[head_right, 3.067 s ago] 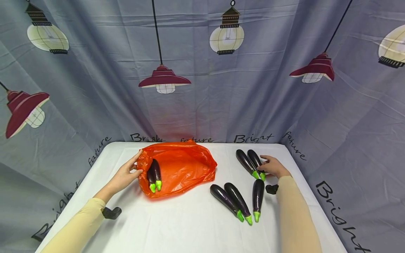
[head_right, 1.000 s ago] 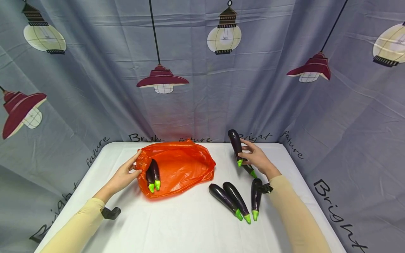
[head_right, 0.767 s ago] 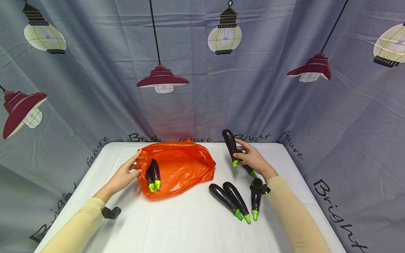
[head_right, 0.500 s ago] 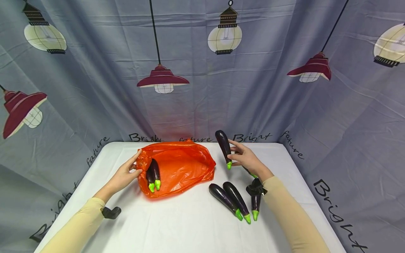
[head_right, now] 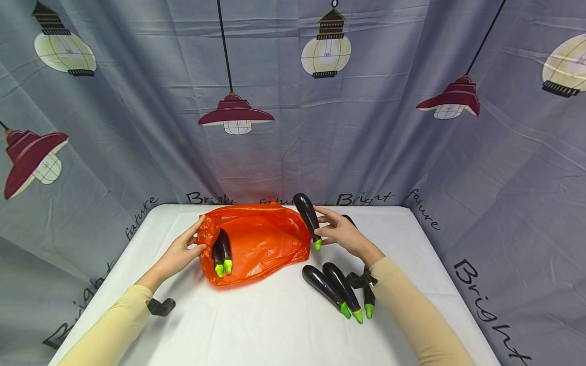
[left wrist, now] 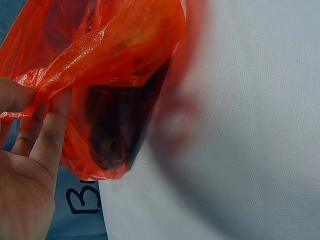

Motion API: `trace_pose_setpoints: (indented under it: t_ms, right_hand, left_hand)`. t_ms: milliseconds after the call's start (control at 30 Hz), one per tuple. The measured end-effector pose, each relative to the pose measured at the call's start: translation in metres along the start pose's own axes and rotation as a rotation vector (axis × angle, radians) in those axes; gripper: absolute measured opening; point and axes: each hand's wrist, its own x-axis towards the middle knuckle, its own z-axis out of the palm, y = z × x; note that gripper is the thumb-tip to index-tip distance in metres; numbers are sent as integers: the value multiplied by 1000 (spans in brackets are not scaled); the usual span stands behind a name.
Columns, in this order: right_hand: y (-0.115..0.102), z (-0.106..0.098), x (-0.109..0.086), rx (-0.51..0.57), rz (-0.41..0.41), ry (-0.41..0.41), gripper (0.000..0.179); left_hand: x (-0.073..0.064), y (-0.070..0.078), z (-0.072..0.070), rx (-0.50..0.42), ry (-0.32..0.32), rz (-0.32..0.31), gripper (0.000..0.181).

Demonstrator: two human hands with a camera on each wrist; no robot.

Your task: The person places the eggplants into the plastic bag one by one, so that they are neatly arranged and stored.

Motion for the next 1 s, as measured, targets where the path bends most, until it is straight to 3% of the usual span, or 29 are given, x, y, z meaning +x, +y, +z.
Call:
trace_pose_setpoints:
  t_ms: [333,533,1000]
  right_hand:
    - [-8,23,4,-22,-3,-47,70]
    - [-12,38,9,-12,-5,-117,68]
    - [-9,72,25,-23,-2,-205,70]
  left_hand:
    - [0,1,0,-3,3,-4,84]
    - [0,1,0,5,2,-7,83]
    - [0,4,0,15,1,-13,84]
